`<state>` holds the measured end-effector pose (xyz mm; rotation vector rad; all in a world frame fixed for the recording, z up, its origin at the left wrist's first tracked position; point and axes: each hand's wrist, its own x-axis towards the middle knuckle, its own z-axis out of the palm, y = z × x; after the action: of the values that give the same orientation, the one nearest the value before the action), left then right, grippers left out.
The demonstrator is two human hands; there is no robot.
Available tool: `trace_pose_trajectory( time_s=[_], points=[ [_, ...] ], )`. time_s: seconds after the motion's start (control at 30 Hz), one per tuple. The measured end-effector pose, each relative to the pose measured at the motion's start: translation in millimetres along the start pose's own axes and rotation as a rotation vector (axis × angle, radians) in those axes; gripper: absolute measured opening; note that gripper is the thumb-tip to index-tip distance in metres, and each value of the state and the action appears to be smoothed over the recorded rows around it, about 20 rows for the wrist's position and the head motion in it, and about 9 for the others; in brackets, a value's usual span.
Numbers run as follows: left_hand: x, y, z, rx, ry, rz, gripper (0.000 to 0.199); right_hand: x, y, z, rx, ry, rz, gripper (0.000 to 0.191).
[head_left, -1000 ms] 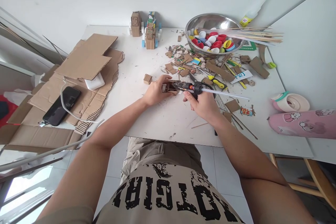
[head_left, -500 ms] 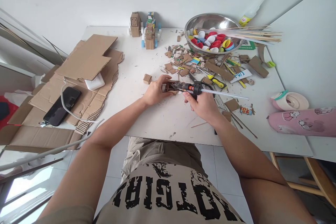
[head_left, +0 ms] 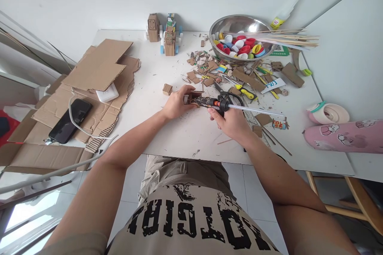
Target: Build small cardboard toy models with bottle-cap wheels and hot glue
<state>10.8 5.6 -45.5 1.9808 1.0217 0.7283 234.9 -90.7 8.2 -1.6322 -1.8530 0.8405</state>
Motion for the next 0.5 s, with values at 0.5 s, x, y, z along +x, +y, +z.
trace_pose_trajectory(
  time_s=[0.5],
  points=[
    [1.1,-1.1,-0.3,0.035,0.01,0.015,0.052,-6.7,2.1,0.6,0.001,0.003,-0.006,0.05]
  ],
)
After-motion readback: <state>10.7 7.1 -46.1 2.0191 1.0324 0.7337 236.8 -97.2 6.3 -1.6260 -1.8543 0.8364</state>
